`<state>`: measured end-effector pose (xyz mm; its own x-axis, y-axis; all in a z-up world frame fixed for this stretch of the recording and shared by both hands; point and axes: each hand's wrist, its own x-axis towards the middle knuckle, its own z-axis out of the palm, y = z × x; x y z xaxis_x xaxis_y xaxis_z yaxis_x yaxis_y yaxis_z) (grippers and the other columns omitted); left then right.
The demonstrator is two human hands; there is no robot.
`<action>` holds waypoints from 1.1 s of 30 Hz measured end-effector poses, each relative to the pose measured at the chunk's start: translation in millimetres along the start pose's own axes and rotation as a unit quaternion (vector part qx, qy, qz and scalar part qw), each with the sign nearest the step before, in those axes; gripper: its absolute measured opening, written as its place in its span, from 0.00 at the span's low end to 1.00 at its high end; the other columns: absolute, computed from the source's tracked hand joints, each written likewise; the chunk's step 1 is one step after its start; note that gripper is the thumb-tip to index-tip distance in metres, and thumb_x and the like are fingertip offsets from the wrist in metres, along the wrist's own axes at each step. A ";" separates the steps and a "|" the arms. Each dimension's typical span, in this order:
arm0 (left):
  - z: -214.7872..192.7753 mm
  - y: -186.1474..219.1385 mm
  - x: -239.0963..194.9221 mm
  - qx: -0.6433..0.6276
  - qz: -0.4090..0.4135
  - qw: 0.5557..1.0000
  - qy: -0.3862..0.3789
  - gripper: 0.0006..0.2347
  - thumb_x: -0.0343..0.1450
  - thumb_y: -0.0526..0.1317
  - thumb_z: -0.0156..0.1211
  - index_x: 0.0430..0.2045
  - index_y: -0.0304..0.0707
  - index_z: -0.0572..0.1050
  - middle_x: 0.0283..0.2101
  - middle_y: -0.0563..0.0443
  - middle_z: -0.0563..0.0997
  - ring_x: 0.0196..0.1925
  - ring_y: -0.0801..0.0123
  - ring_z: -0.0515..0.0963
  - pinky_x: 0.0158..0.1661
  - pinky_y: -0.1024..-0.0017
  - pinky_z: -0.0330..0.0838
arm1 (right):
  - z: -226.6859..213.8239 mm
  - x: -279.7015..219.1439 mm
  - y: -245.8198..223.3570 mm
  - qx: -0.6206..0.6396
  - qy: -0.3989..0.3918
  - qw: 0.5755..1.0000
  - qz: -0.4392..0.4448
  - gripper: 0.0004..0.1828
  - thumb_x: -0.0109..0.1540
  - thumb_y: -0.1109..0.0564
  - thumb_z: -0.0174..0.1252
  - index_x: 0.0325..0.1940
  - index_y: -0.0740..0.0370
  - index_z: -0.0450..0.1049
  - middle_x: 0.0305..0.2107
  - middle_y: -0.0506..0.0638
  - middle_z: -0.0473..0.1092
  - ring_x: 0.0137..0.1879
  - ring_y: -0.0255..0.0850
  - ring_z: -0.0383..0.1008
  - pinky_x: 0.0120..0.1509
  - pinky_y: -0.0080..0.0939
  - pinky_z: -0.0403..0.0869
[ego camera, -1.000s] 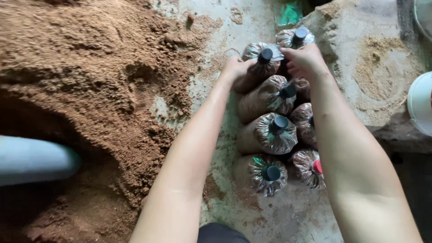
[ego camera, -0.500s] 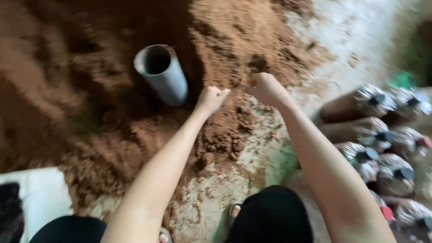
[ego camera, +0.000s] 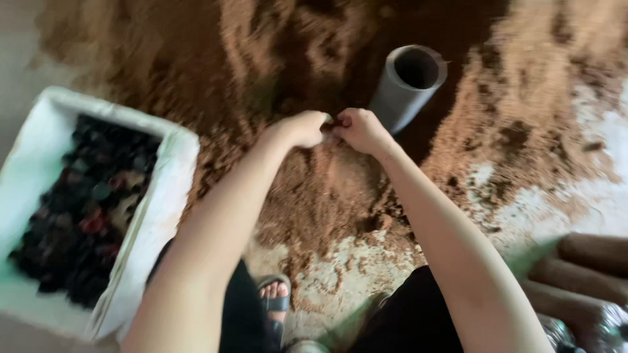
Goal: The person fills clear plastic bags with brown granular material using a cylindrical metal funnel. They then place small black plastic caps into the filled bags and seal them by twisting the tops. The completed bags are placed on the floor next to other filled bags.
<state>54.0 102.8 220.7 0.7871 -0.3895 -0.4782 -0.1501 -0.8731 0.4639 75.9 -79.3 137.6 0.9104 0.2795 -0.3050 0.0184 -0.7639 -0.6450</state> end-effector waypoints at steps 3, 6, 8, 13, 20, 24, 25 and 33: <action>3.9 -95.5 -12.3 0.075 -0.038 0.994 -0.066 0.18 0.68 0.46 0.60 0.48 0.39 0.79 0.52 0.38 0.82 0.57 0.46 0.80 0.52 0.51 0.76 | 37.2 -7.8 -53.4 0.032 -0.065 0.997 -0.014 0.26 0.63 0.47 0.63 0.62 0.62 0.75 0.50 0.59 0.76 0.62 0.56 0.75 0.62 0.54 0.75; 5.5 -181.4 -45.5 0.048 -0.086 0.994 -0.043 0.18 0.68 0.52 0.62 0.46 0.43 0.80 0.46 0.42 0.83 0.51 0.48 0.82 0.44 0.53 0.76 | 107.5 28.7 -82.0 0.030 -0.120 0.991 -0.050 0.23 0.64 0.51 0.61 0.60 0.64 0.77 0.49 0.62 0.77 0.60 0.58 0.75 0.61 0.54 0.75; 18.3 -231.4 -66.7 0.006 -0.120 0.992 -0.024 0.17 0.69 0.50 0.61 0.46 0.41 0.79 0.49 0.39 0.82 0.54 0.46 0.80 0.48 0.51 0.75 | 148.6 32.0 -116.3 0.038 -0.155 0.984 -0.077 0.23 0.64 0.50 0.62 0.60 0.65 0.77 0.47 0.62 0.78 0.59 0.58 0.76 0.60 0.55 0.76; 75.4 -274.2 -167.2 -0.132 -0.196 0.971 0.022 0.15 0.71 0.38 0.50 0.47 0.29 0.76 0.52 0.26 0.79 0.59 0.37 0.77 0.56 0.45 0.72 | 253.6 19.0 -183.1 0.028 -0.271 0.956 -0.105 0.23 0.63 0.50 0.62 0.60 0.61 0.76 0.47 0.58 0.79 0.59 0.54 0.77 0.60 0.54 0.76; 222.4 -336.4 -243.3 -0.273 -0.217 0.928 0.134 0.13 0.68 0.32 0.53 0.47 0.31 0.73 0.44 0.32 0.80 0.51 0.44 0.81 0.48 0.62 0.75 | 407.5 8.0 -177.7 0.040 -0.370 0.903 -0.217 0.20 0.60 0.51 0.62 0.56 0.54 0.78 0.48 0.54 0.78 0.60 0.55 0.75 0.62 0.55 0.75; 312.1 -370.7 -266.4 -0.128 -0.173 0.972 0.090 0.17 0.64 0.24 0.51 0.48 0.25 0.70 0.45 0.21 0.78 0.52 0.27 0.76 0.48 0.48 0.76 | 430.7 -16.2 -200.1 -0.040 -0.441 0.872 -0.209 0.21 0.58 0.55 0.54 0.55 0.55 0.78 0.46 0.52 0.80 0.56 0.51 0.79 0.63 0.54 0.75; 328.3 -370.1 -267.7 -0.130 -0.173 0.972 0.088 0.17 0.64 0.24 0.51 0.48 0.25 0.70 0.45 0.21 0.78 0.52 0.27 0.76 0.48 0.48 0.76 | 444.2 -17.8 -191.3 -0.041 -0.443 0.871 -0.208 0.21 0.58 0.55 0.54 0.55 0.55 0.78 0.46 0.52 0.80 0.56 0.51 0.79 0.63 0.54 0.75; 236.2 -312.5 -287.4 -0.350 -0.388 0.850 0.068 0.18 0.73 0.43 0.53 0.54 0.32 0.70 0.51 0.34 0.77 0.58 0.44 0.79 0.59 0.48 0.71 | 532.1 -34.2 -109.1 -0.261 -0.446 0.848 -0.117 0.26 0.53 0.36 0.72 0.43 0.58 0.83 0.39 0.56 0.80 0.54 0.57 0.80 0.54 0.61 0.77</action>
<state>-266.5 418.2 37.0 0.5559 0.3031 -0.7740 0.8009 -0.4447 0.4011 -177.1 304.0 -154.4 0.1857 0.6095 -0.7708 0.5482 -0.7152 -0.4335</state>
